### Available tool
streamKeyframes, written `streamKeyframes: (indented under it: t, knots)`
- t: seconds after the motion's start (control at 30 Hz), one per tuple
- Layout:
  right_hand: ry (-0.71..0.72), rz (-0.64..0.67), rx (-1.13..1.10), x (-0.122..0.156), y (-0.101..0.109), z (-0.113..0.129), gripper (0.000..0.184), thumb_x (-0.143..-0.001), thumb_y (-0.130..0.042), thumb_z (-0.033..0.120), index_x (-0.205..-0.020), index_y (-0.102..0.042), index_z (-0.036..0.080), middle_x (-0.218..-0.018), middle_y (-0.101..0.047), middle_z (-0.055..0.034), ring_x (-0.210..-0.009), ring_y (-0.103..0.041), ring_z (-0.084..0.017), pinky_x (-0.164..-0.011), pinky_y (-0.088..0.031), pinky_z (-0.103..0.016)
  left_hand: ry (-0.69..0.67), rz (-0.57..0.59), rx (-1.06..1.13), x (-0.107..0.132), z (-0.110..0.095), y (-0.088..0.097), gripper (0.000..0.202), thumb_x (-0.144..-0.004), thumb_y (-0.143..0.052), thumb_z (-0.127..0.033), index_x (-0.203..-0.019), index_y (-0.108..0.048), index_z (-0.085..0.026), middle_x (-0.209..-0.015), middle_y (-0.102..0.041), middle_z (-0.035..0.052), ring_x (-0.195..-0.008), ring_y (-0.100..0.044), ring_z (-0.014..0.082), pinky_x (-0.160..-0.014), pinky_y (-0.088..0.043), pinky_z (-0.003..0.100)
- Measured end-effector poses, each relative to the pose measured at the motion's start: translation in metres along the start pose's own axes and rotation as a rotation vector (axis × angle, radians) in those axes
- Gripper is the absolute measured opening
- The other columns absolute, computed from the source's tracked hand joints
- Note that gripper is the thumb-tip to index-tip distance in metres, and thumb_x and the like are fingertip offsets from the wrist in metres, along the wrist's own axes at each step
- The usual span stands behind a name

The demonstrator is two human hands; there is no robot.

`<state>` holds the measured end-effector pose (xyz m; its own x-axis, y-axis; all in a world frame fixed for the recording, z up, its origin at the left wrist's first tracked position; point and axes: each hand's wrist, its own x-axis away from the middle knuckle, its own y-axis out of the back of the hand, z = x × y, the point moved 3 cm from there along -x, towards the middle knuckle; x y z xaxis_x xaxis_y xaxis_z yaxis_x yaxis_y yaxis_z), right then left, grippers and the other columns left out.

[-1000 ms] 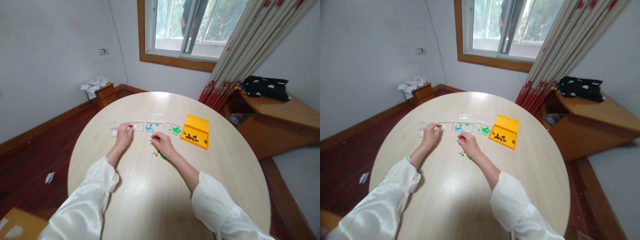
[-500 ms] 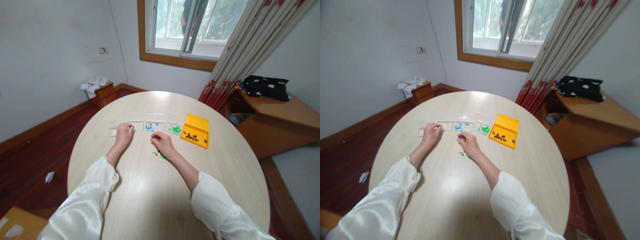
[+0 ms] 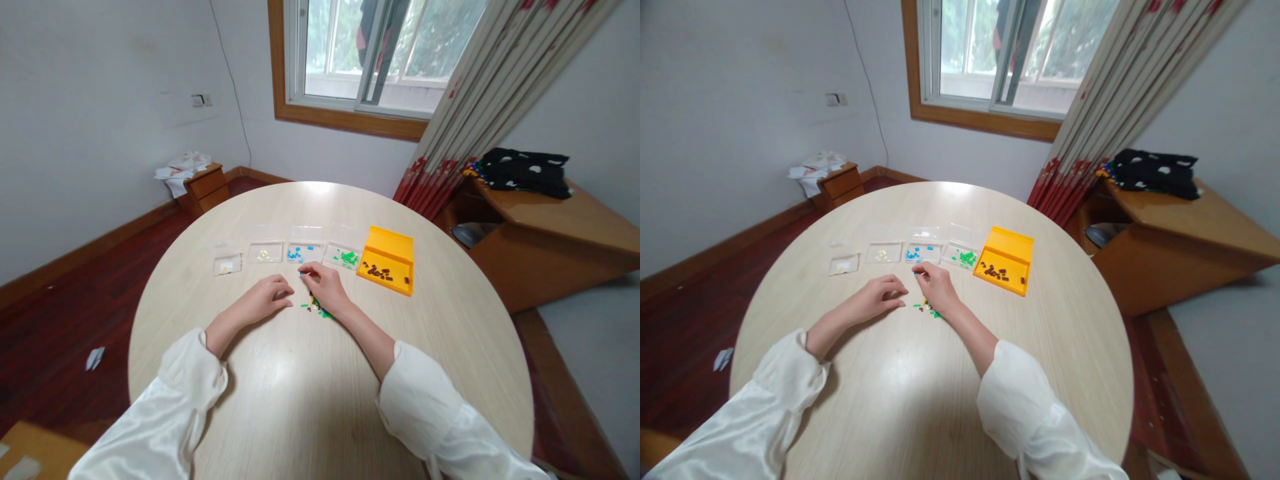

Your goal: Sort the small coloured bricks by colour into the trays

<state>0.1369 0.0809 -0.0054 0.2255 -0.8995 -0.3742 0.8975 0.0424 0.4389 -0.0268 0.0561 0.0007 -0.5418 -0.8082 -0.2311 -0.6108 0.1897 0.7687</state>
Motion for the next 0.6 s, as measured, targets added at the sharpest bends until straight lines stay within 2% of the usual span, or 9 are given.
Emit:
streamKeyframes:
  t: [0.23, 0.5, 0.6]
  knots:
    - [0.000, -0.001, 0.009, -0.0009, -0.0008, -0.0006, 0.017, -0.078, -0.053, 0.014, -0.088, -0.065, 0.018, -0.087, -0.070, -0.0033, -0.076, -0.064, -0.014, -0.078, -0.050, -0.030, -0.006, 0.015, -0.053, -0.0033, -0.0001, -0.0022, 0.015, -0.080, -0.049, -0.014, -0.074, -0.063, -0.017, -0.079, -0.060, 0.0050, -0.074, -0.057, 0.0159, -0.071, -0.047, 0.029]
    - [0.034, -0.004, 0.008, -0.0010, -0.0014, -0.0015, 0.017, -0.078, -0.052, 0.013, -0.088, -0.066, 0.018, -0.088, -0.070, -0.0039, -0.077, -0.064, -0.014, -0.077, -0.051, -0.029, -0.003, 0.013, -0.012, -0.0022, -0.0022, -0.0010, 0.010, -0.080, -0.056, -0.021, -0.085, -0.064, -0.017, -0.085, -0.061, 0.0046, -0.076, -0.058, 0.0154, -0.073, -0.046, 0.028]
    - [0.054, -0.011, 0.006, -0.0012, -0.0020, -0.0025, 0.017, -0.078, -0.053, 0.013, -0.087, -0.066, 0.018, -0.085, -0.070, -0.0035, -0.075, -0.064, -0.014, -0.076, -0.051, -0.028, -0.018, 0.040, -0.008, -0.0025, -0.0018, -0.0043, 0.012, -0.081, -0.052, -0.016, -0.079, -0.064, -0.017, -0.084, -0.062, 0.0052, -0.078, -0.058, 0.0151, -0.074, -0.046, 0.027]
